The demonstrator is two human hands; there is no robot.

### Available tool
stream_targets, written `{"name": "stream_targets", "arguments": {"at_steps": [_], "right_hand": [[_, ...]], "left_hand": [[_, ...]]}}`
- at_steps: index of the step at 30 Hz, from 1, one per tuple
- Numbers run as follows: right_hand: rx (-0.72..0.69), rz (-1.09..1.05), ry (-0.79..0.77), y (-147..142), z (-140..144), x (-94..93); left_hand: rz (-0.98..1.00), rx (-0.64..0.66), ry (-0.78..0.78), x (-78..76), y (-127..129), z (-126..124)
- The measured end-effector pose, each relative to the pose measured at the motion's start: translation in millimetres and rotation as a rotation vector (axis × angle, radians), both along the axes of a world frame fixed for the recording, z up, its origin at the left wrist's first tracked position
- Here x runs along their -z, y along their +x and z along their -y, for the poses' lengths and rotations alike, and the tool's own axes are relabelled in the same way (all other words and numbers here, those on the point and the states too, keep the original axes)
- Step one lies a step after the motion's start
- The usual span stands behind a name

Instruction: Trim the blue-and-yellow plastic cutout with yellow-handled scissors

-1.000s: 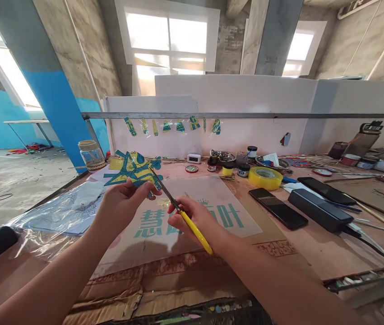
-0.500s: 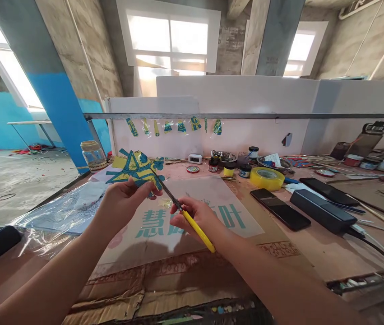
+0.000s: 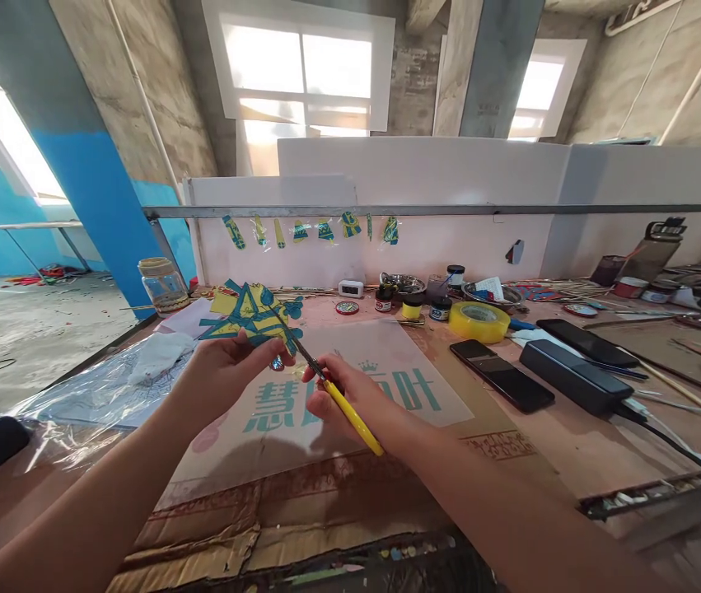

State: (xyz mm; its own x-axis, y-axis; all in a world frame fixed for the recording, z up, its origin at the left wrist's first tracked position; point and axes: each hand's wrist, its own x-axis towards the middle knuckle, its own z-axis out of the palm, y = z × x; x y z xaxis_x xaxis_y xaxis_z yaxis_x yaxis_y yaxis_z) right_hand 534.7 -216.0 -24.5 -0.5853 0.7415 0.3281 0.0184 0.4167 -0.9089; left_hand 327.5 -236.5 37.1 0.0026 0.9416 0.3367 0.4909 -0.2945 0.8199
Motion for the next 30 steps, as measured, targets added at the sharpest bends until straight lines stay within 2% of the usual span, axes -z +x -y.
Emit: {"name": "stream_targets", "arguments": {"at_steps": [6, 12, 16, 18, 20, 24, 30], "right_hand": [[0.000, -0.014, -0.090, -1.9, 3.2, -7.7], [0.040, -0.008, -0.057, -2.3, 3.4, -7.6], [0.060, 0.047, -0.028, -0.9, -0.5, -6.6], [0.059, 0.058, -0.037, -0.4, -2.6, -6.3], [0.045, 0.046, -0.044, 0.1, -3.4, -6.8], [0.034, -0.026, -0.066, 2.5, -1.1, -10.9], [0.036, -0.061, -0.091, 7.1, 2.2, -17.5]], "left_hand": [[0.000, 0.017, -0.019, -2.2, 1.2, 1.3], [0.055, 0.061, 0.005, -0.1, -1.4, -2.3], [0.275, 0.082, 0.126, -3.6, -10.6, -7.3], [0.404, 0.034, 0.228, -8.3, -15.7, -9.0], [0.446, -0.009, 0.277, -13.5, -19.3, -9.3], [0.375, 0.057, 0.181, -18.0, -22.3, -8.5], [0.246, 0.262, -0.009, -10.7, -23.6, -12.7]]}}
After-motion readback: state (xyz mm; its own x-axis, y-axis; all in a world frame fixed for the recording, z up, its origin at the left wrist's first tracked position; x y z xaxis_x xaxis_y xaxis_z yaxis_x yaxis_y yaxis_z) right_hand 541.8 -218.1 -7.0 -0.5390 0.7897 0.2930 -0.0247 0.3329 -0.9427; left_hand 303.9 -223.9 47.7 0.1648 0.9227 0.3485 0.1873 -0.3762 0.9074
